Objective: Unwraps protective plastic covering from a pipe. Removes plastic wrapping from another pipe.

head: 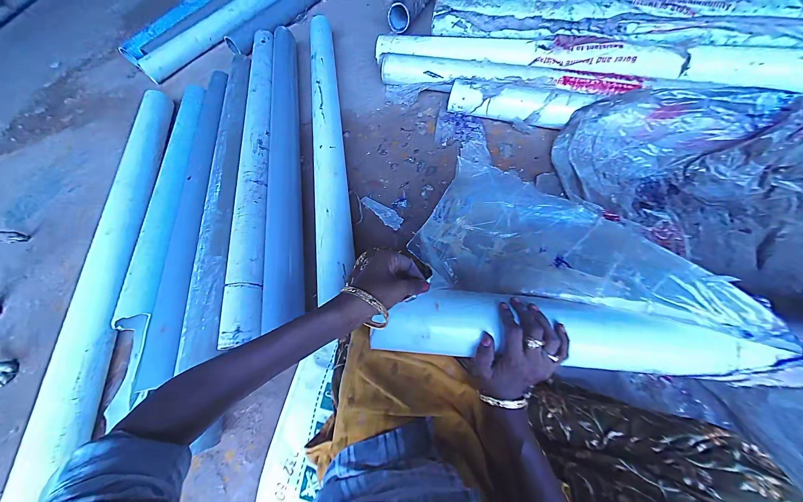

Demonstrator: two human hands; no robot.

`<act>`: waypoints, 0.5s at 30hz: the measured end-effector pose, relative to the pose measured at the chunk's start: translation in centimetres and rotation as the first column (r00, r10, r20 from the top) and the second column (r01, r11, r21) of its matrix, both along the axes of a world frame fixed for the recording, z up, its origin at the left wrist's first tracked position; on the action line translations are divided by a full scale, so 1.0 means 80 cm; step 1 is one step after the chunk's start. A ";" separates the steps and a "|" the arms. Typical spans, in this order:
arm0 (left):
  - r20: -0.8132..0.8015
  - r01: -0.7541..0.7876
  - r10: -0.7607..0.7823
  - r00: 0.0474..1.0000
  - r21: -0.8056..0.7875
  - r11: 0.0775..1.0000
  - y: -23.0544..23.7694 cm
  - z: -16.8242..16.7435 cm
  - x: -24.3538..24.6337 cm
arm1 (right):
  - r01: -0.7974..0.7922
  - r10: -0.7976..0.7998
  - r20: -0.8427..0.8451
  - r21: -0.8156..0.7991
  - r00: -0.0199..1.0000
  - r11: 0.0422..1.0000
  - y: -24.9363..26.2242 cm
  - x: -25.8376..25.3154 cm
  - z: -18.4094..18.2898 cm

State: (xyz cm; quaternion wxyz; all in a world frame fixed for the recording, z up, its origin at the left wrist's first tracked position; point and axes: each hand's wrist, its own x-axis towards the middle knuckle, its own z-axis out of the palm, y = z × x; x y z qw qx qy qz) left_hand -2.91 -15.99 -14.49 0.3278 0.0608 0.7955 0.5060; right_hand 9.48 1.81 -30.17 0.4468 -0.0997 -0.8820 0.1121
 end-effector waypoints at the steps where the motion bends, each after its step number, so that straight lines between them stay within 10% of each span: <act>1: -0.038 0.021 -0.020 0.999 0.031 0.999 -0.004 -0.004 -0.005 | -0.004 0.004 0.010 -0.002 1.000 1.000 0.001 -0.001 0.001; 6: -0.315 0.160 -0.035 0.949 0.380 0.911 -0.046 -0.017 -0.020 | -0.016 0.016 0.008 0.031 1.000 0.999 0.006 0.002 -0.003; 11: -0.633 0.442 -0.356 0.688 -0.024 0.897 -0.120 -0.043 -0.008 | -0.014 0.014 -0.004 0.056 1.000 0.998 0.008 0.004 -0.007; 15: -0.702 0.402 -0.244 0.669 0.066 0.913 -0.113 -0.089 0.028 | -0.025 0.024 0.021 0.034 0.999 0.999 0.008 0.003 -0.002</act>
